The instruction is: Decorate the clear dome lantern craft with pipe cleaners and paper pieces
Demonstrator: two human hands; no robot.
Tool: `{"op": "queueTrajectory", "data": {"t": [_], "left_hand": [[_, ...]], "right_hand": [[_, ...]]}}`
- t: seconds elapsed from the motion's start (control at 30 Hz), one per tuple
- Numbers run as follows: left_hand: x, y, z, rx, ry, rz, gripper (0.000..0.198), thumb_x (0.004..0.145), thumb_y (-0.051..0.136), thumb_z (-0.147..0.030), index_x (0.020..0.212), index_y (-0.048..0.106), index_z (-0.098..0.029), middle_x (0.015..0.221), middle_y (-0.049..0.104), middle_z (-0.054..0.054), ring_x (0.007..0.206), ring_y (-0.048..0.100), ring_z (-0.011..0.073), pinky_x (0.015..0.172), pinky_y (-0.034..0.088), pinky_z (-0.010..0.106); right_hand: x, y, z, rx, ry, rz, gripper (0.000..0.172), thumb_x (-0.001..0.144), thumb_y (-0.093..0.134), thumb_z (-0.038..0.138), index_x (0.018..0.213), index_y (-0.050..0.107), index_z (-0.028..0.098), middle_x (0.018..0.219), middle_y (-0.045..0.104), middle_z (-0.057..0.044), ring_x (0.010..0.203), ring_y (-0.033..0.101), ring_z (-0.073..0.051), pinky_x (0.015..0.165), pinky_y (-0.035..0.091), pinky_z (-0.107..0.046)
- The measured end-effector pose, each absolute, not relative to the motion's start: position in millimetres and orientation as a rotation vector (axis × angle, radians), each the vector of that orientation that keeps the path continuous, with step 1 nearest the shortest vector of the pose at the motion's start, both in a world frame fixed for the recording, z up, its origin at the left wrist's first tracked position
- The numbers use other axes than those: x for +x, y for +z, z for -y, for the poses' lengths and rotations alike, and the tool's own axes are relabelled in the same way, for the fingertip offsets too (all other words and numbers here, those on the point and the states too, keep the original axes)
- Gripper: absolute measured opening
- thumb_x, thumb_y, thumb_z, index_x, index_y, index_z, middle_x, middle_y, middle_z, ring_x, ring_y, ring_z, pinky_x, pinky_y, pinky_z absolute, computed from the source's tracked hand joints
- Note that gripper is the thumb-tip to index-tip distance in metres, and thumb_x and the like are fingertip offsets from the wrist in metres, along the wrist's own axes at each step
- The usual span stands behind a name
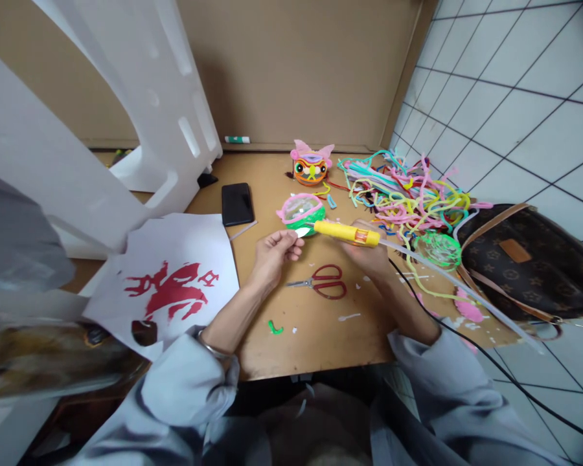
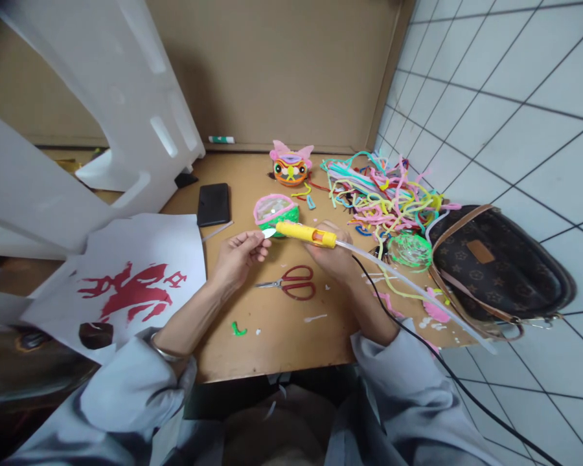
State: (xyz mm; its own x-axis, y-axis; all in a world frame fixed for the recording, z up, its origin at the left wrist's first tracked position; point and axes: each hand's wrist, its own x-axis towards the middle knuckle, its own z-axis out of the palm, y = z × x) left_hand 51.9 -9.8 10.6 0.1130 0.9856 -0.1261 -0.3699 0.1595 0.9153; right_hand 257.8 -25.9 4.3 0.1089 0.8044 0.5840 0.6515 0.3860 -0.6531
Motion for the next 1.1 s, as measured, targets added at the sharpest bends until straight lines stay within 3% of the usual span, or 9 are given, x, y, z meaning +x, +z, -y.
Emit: {"op": "queueTrajectory", "data": {"t": [0.5,0.83,1.1], "left_hand": [[52.0,6.1,7.3,0.903,1.211,-0.941,0.019,0.068,0.077,-0.029,0.072,0.067,-0.014,0.064,0.069,0.002,0.049,0.054,0.0071,0.048,0.043,0.02],[52.5,7.6,11.0,0.969,1.244,-0.93,0.024,0.067,0.079,-0.034,0.076,0.069,-0.014,0.072,0.073,0.003,0.051,0.057,0.0078,0.048,0.044,0.02],[52.1,7.2,11.6,1.008,1.241,-0.966,0.021,0.068,0.076,-0.033,0.073,0.069,-0.014,0.059,0.067,0.002,0.053,0.061,0.0109,0.05,0.046,0.021]], "right_hand": [[256.6,12.5,29.4,-1.462,0.224,1.737,0.031,0.074,0.064,0.035,0.061,0.038,0.026,0.058,0.045,0.004,0.057,0.048,-0.015,0.053,0.039,-0.026],[259.8,5.0,25.4,-1.493,0.211,1.689,0.029,0.071,0.064,0.034,0.063,0.036,0.027,0.057,0.043,0.006,0.056,0.046,-0.015,0.058,0.041,-0.028],[258.9,6.7,27.3,-1.56,0.19,1.678,0.024,0.072,0.061,0.037,0.063,0.041,0.027,0.059,0.05,0.003,0.058,0.049,-0.017,0.061,0.044,-0.031]]}}
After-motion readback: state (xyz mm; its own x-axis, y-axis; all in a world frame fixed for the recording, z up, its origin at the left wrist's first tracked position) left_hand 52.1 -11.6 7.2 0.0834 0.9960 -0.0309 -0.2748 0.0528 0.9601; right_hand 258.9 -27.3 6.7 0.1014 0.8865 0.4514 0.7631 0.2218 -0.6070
